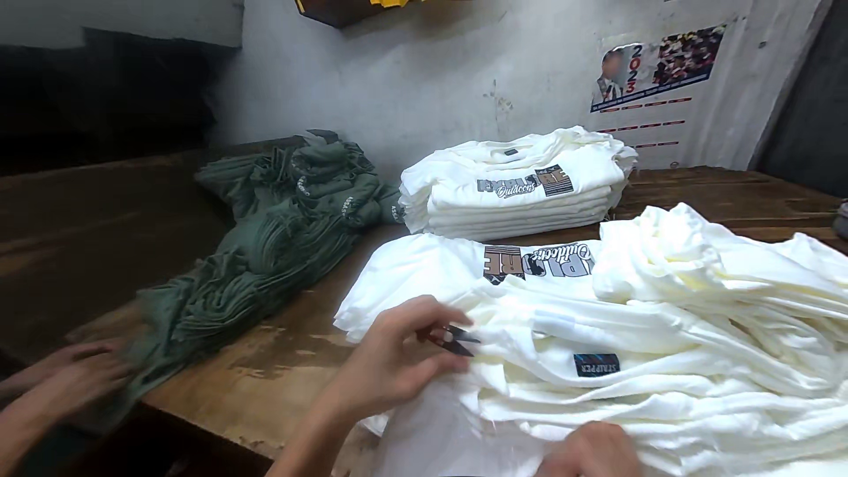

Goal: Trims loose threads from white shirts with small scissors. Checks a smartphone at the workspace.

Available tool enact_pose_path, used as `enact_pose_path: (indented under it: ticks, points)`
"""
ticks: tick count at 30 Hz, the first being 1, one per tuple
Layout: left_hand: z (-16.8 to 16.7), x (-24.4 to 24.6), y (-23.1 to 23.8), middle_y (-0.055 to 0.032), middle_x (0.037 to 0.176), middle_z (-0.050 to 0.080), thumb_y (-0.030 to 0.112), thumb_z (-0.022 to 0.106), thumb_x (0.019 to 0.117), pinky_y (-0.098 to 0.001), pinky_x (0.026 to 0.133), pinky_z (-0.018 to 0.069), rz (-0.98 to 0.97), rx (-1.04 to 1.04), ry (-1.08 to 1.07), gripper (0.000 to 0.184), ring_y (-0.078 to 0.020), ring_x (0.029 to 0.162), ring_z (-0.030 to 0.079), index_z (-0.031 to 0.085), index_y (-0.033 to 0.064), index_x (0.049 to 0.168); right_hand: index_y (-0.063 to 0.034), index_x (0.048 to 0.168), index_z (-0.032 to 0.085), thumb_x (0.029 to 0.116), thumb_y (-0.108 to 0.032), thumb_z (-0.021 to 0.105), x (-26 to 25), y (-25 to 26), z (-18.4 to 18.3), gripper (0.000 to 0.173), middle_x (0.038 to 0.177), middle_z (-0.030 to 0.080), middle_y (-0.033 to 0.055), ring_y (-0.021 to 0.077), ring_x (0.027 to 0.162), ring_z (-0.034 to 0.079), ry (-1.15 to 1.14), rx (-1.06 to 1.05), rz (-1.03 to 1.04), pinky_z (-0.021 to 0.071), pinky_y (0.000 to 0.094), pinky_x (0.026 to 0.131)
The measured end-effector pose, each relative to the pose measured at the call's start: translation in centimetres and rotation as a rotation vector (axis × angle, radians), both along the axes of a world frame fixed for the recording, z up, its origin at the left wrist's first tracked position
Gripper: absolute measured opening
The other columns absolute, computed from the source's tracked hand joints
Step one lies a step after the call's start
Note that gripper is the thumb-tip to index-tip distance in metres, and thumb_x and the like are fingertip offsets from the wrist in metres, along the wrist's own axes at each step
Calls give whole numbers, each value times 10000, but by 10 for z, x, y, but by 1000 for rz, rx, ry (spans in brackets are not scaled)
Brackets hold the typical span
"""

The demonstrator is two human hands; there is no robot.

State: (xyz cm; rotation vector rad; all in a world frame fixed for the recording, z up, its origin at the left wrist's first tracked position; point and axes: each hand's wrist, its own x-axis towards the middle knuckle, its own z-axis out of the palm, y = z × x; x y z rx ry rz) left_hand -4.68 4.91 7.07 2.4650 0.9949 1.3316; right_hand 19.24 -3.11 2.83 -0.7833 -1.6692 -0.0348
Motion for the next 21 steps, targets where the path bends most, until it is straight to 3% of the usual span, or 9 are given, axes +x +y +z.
enact_pose_path:
  ticks: [1, 3, 5, 8, 11, 14, 15, 17, 21]
  points:
    - [4, 5, 0, 100, 930, 656, 432, 775, 879, -164, 727, 521, 54, -60, 24, 374, 21, 838, 604, 731, 201, 1170, -115, 725, 707, 985, -410, 570, 0, 0, 8, 416, 706, 634, 53, 190, 753, 588, -32, -35, -161, 435, 386, 827]
    - [12, 20, 6, 80, 825, 660, 305, 774, 867, -191, 651, 528, 184, -100, 70, 191, 3, 737, 613, 761, 171, 1001, -153, 900, 817, 974, -411, 582, -11, 10, 23, 356, 869, 690, 65, 257, 876, 612, -144, -152, -388, 410, 487, 826]
    - [19, 38, 15, 35, 751, 665, 173, 785, 857, -272, 598, 533, 350, -68, 81, 67, -63, 656, 617, 747, 131, 892, -205, 879, 825, 936, -410, 650, -25, 25, 21, 275, 934, 715, 32, 251, 946, 644, -165, -184, -370, 402, 553, 890]
    - [13, 57, 36, -34, 750, 652, 72, 792, 820, -443, 593, 551, 469, 35, 99, 142, -198, 661, 639, 680, 96, 904, -224, 823, 795, 907, -284, 763, -24, 29, 7, 108, 870, 670, -41, 83, 895, 600, 92, 11, -42, 432, 345, 917]
    - [13, 52, 38, -1, 783, 661, 41, 744, 779, -403, 616, 548, 364, -39, 168, 161, -156, 707, 644, 705, 138, 901, -255, 866, 719, 958, -356, 714, -4, 21, 0, 137, 914, 619, -91, 19, 973, 561, 98, 89, 70, 410, 248, 969]
    - [35, 40, 15, 37, 793, 658, 116, 742, 843, -302, 635, 528, 290, -252, 160, 138, -74, 698, 608, 748, 162, 973, -187, 838, 744, 977, -406, 593, 2, 14, 12, 300, 921, 679, 9, 157, 973, 586, -3, -32, -210, 395, 385, 938]
    - [42, 40, 4, 56, 745, 653, 175, 764, 874, -281, 615, 514, 331, -331, 164, 48, -52, 662, 599, 742, 169, 916, -172, 894, 795, 970, -426, 596, -3, 15, 19, 332, 977, 705, 53, 235, 987, 605, -78, -99, -287, 396, 481, 920]
    - [57, 44, -14, 66, 661, 615, 334, 752, 932, -281, 581, 470, 419, -538, 210, 216, -45, 594, 557, 721, 157, 812, -199, 873, 824, 918, -428, 670, -18, 24, 22, 279, 1010, 733, 39, 277, 1010, 641, -158, -127, -317, 412, 550, 917]
    - [58, 48, -22, 62, 666, 581, 286, 725, 932, -268, 572, 445, 241, -817, 126, 197, -42, 581, 525, 698, 122, 828, -45, 793, 779, 844, -81, 757, -41, 36, 6, 66, 899, 693, 88, 130, 878, 655, 53, 97, -76, 559, 216, 831]
